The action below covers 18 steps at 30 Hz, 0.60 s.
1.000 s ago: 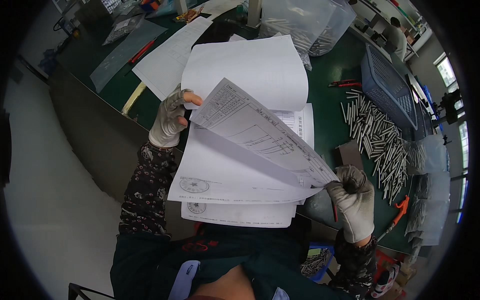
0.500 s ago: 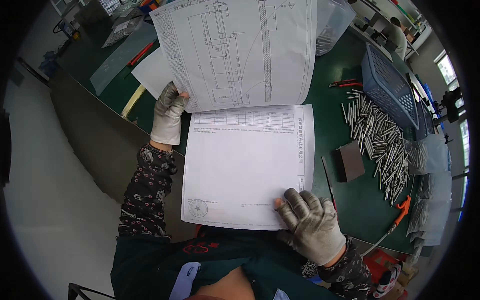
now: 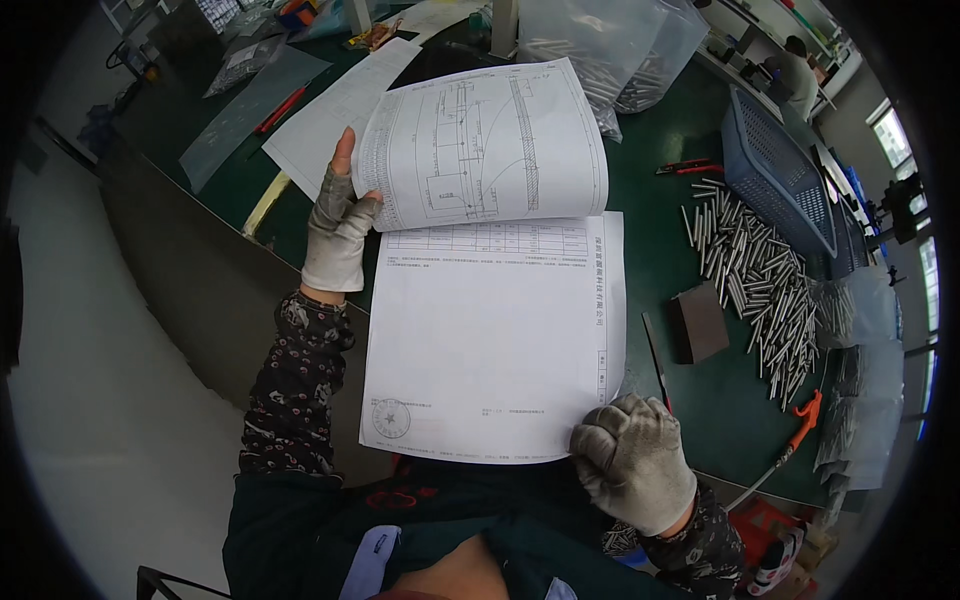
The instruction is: The worker is inspecting cylindrical metal tubes, cleaning them with a compressed air gun, reviewing technical documentation on a clipboard, and packaging the parts into plastic bags.
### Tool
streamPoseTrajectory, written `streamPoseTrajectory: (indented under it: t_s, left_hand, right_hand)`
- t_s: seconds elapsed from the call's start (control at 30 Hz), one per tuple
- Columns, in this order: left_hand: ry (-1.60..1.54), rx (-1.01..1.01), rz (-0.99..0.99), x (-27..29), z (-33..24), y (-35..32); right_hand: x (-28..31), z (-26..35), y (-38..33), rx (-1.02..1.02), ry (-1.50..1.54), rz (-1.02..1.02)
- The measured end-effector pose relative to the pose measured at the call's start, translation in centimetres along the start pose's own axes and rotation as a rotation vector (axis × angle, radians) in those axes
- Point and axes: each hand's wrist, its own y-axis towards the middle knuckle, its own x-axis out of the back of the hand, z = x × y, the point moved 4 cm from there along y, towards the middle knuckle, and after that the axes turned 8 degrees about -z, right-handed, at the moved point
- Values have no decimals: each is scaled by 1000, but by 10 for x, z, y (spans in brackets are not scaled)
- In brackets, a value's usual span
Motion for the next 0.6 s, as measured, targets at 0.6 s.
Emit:
streamPoseTrajectory:
  t_s: [0.6]
  left_hand:
    - [7, 43, 58, -1, -1, -4]
  right_hand:
    - [8, -19, 1, -160, 298, -247]
